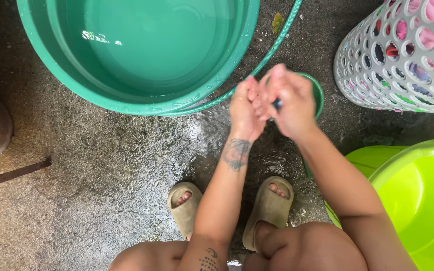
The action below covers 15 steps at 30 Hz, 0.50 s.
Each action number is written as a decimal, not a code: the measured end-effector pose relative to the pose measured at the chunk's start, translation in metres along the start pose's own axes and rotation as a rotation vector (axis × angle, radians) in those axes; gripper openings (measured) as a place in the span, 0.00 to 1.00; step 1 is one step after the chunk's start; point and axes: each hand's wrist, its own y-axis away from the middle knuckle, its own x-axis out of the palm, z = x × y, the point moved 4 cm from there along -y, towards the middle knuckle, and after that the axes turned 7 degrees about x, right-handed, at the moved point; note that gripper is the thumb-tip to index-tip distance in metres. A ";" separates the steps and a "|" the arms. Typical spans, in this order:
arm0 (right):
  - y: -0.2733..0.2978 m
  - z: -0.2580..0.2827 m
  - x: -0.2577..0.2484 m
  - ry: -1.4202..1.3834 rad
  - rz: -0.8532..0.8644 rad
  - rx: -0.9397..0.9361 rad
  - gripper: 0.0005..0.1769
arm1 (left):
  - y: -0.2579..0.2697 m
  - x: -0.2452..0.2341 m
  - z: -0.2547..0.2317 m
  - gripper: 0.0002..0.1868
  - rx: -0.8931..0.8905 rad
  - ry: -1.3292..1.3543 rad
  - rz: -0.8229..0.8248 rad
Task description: The person prepares a small sponge by squeezing a white substance onto it and then places it into a washing machine.
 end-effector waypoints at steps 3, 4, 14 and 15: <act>0.010 0.038 -0.003 0.020 0.153 -0.246 0.18 | -0.014 0.065 -0.016 0.24 -0.100 -0.133 -0.051; 0.016 0.047 -0.007 0.031 0.133 -0.253 0.16 | -0.019 0.088 -0.019 0.32 -0.174 -0.236 -0.148; 0.023 0.075 0.003 0.112 0.029 -0.424 0.25 | -0.049 0.202 -0.006 0.38 -0.229 -0.434 -0.136; 0.023 0.076 0.003 0.106 0.022 -0.439 0.26 | -0.049 0.203 -0.006 0.39 -0.221 -0.470 -0.118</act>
